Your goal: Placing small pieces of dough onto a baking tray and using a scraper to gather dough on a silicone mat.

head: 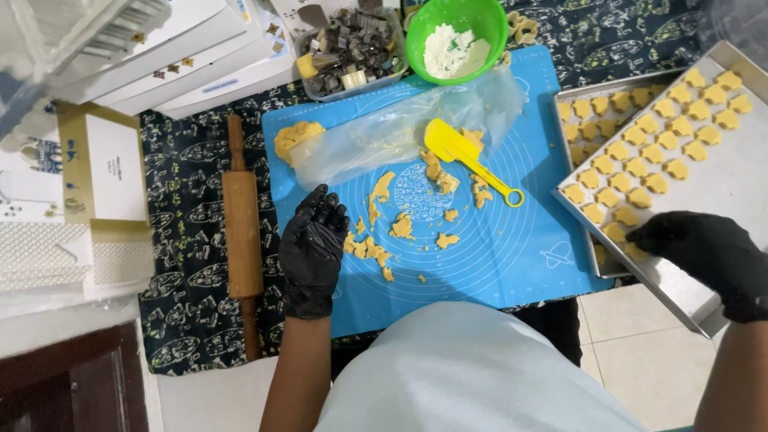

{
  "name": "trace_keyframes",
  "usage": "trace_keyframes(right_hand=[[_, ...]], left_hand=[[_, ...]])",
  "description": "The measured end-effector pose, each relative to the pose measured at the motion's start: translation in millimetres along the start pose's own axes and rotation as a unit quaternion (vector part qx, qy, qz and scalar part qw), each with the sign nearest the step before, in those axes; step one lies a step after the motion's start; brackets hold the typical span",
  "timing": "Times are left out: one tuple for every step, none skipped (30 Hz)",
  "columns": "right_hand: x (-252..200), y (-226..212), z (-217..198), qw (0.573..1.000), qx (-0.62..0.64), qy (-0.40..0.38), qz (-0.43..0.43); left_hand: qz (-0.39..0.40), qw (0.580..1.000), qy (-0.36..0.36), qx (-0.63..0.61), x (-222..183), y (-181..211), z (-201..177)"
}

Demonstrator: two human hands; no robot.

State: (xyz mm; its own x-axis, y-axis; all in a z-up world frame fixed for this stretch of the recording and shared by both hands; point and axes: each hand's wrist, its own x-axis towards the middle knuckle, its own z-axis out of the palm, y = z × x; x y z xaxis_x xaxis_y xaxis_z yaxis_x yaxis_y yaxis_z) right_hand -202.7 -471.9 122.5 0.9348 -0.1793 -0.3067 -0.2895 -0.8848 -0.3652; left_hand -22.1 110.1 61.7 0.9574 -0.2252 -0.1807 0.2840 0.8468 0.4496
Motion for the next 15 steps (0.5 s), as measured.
trace_keyframes(right_hand=[[-4, 26, 10, 0.973, -0.035, 0.078, -0.213], [-4, 12, 9, 0.972, -0.035, 0.077, -0.218], [-2, -2, 6, 0.996, -0.021, 0.057, -0.058], [-1, -17, 4, 0.994, -0.004, 0.043, 0.105], [2, -41, -4, 0.994, -0.006, 0.041, 0.098], [4, -65, -11, 0.990, 0.060, 0.128, 0.018], [6, -89, -17, 0.966, 0.128, 0.215, -0.059], [11, -119, -11, 0.967, 0.128, 0.213, -0.064], [14, -149, -6, 0.954, 0.225, 0.190, -0.059], [18, -179, 0, 0.932, 0.320, 0.164, -0.053], [21, -205, 3, 0.932, 0.320, 0.161, -0.056], [23, -231, 6, 0.934, 0.336, 0.083, -0.092], [27, -257, 7, 0.929, 0.347, 0.004, -0.128], [36, -259, 17, 0.929, 0.345, 0.002, -0.132], [43, -261, 27, 0.947, 0.279, 0.043, -0.151]], left_hand=[[0.014, 0.999, 0.022, 0.048, 1, 1, -6], [0.019, 0.998, 0.024, 0.048, -7, 7, 11], [0.078, 0.967, 0.056, 0.235, -14, 12, 28], [0.133, 0.897, 0.089, 0.413, -21, 17, 46], [0.137, 0.896, 0.094, 0.412, -22, 20, 45], [0.201, 0.841, 0.054, 0.499, -24, 24, 44], [0.260, 0.772, 0.014, 0.580, -25, 27, 43], [0.263, 0.771, 0.019, 0.580, -27, 28, 44], [0.233, 0.716, 0.005, 0.658, -31, 28, 45], [0.200, 0.654, -0.008, 0.730, -35, 28, 45], [0.200, 0.653, -0.004, 0.731, -33, 21, 31], [0.200, 0.616, -0.026, 0.762, -30, 15, 17], [0.200, 0.578, -0.047, 0.790, -27, 7, 4], [0.202, 0.578, -0.042, 0.789, -26, 2, -3], [0.215, 0.521, -0.031, 0.826, -26, -4, -9]])
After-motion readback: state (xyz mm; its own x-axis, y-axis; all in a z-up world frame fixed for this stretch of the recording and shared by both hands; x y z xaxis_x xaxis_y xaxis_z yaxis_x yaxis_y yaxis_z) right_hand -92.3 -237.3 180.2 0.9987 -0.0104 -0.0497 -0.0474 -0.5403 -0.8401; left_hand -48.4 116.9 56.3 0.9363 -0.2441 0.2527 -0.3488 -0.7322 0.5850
